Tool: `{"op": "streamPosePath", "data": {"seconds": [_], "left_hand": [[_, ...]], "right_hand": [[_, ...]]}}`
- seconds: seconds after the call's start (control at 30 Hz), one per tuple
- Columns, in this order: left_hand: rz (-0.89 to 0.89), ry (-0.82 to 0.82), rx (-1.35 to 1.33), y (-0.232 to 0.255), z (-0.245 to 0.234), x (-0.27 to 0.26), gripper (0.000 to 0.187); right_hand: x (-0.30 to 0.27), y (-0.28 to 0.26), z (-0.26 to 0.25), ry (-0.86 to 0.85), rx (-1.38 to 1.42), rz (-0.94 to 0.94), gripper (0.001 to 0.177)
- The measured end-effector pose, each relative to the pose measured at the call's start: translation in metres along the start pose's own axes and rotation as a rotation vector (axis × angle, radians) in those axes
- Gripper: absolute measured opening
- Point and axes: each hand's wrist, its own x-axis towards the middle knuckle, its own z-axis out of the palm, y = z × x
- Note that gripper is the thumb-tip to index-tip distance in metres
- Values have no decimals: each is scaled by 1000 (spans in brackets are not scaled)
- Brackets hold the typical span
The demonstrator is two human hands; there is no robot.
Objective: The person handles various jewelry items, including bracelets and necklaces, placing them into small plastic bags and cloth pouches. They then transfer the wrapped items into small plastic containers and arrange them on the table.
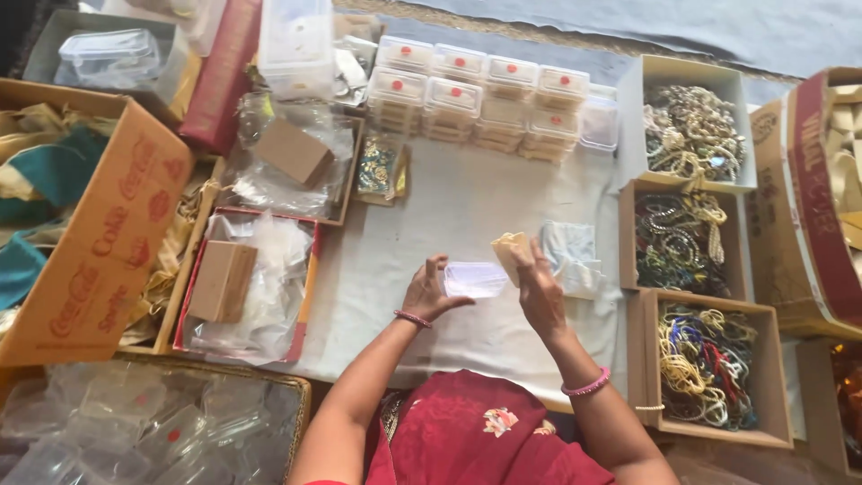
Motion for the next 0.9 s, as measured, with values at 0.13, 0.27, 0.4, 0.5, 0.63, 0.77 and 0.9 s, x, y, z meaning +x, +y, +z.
{"op": "streamPosePath", "data": {"seconds": [0.13, 0.27, 0.4, 0.5, 0.63, 0.77, 0.9], "left_hand": [[128, 4, 90, -18, 11, -7, 94], [163, 49, 40, -26, 10, -9, 79], [169, 21, 56, -30, 9, -6, 91], [230, 18, 94, -28, 9, -4, 110], [232, 15, 86, -27, 10, -5, 125], [186, -37, 102, -24, 9, -8, 134], [221, -73, 144, -13, 1, -13, 136]], "right_hand": [[-11, -3, 1, -13, -70, -139, 51], [-20, -14, 1, 45, -44, -215, 37], [-29, -11, 11, 173, 194, -61, 33], [-26, -10, 12, 147, 301, -104, 36], [-9, -19, 18, 55, 181, -255, 31], [-11, -15, 39, -32, 14, -373, 16], [-29, -2, 62, -108, -24, -325, 14]]}}
